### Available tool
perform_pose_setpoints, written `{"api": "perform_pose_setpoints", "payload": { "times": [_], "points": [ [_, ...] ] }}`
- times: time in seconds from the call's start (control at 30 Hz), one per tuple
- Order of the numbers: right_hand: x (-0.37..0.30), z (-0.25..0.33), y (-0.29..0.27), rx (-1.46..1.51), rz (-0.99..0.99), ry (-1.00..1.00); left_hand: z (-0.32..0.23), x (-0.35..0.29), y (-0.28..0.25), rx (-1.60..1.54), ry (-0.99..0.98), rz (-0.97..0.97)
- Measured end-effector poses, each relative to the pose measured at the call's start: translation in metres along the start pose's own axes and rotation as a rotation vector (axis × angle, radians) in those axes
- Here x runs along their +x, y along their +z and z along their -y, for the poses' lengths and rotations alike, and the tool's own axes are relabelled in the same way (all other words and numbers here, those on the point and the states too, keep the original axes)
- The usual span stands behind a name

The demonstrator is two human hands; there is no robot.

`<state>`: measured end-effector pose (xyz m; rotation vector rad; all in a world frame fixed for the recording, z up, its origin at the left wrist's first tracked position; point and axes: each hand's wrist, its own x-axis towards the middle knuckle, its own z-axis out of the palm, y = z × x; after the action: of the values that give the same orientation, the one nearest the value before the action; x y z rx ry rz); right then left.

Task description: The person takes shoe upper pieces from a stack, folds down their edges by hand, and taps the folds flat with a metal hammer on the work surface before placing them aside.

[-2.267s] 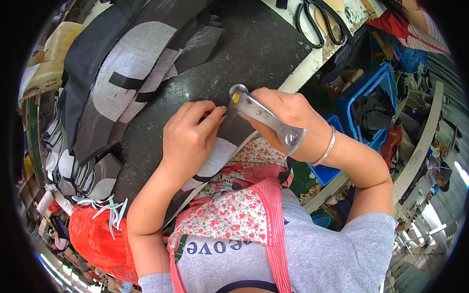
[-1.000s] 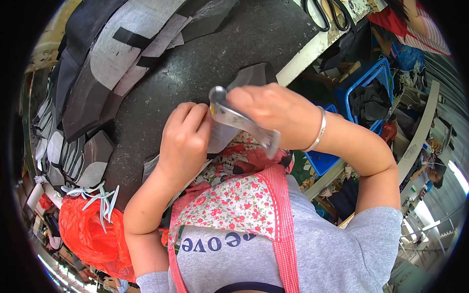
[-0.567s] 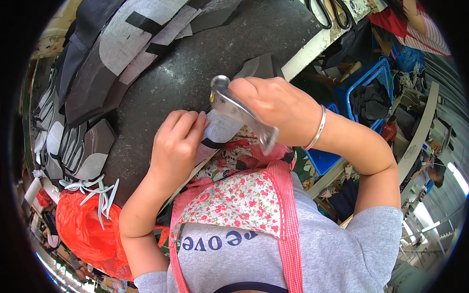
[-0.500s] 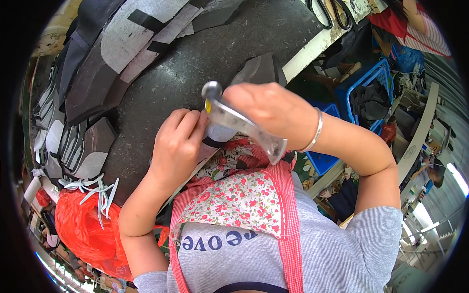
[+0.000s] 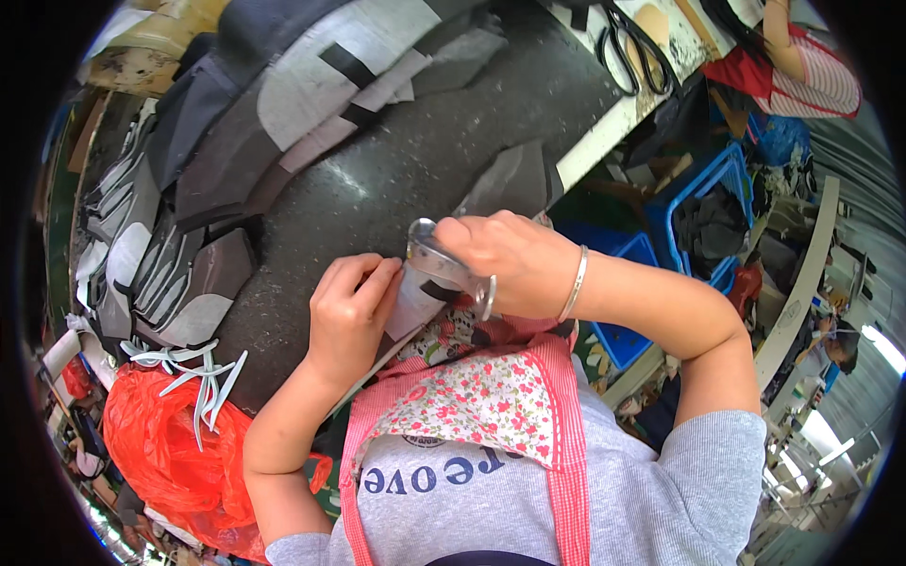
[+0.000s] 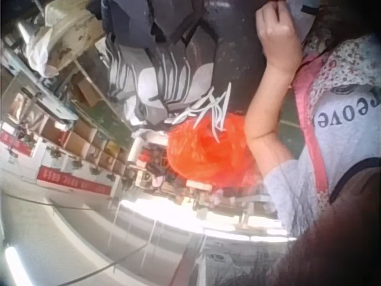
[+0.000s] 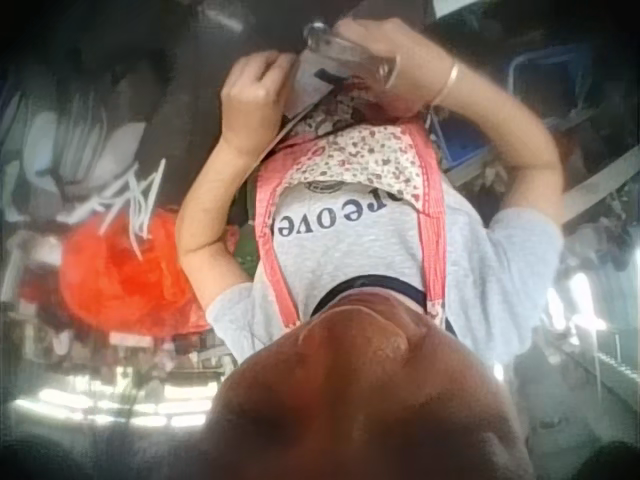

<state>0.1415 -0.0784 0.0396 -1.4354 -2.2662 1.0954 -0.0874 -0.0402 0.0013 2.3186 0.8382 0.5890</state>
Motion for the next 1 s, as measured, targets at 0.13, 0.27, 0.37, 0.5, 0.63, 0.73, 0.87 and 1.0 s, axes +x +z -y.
{"api": "perform_pose_setpoints", "payload": {
  "times": [0.13,0.27,0.37,0.5,0.63,0.73,0.87,1.0],
  "points": [
    [0.001,0.003,0.007,-0.027,-0.059,0.069,0.006,-0.009,0.008,-0.003,0.044,-0.056],
    [0.011,0.016,0.005,0.001,0.114,-0.001,0.005,-0.008,0.002,-0.032,0.009,-0.054],
    [0.012,0.014,0.008,-0.036,0.042,0.01,0.009,-0.011,-0.004,-0.184,-0.139,-0.048],
    [0.02,0.022,0.007,-0.123,-0.019,-0.045,0.014,-0.016,-0.005,-0.037,0.017,-0.04],
    [0.021,0.036,0.014,-0.126,0.144,0.009,0.017,-0.027,-0.011,-0.029,0.079,-0.002],
    [0.023,0.028,0.022,-0.087,0.094,0.071,0.026,-0.031,-0.017,-0.154,-0.054,0.049],
    [0.021,0.041,0.024,-0.152,-0.021,-0.041,0.03,-0.041,-0.02,-0.113,0.125,0.055],
    [0.032,0.054,0.025,-0.195,0.18,-0.096,0.035,-0.043,-0.026,-0.052,0.221,0.021]
  ]
}}
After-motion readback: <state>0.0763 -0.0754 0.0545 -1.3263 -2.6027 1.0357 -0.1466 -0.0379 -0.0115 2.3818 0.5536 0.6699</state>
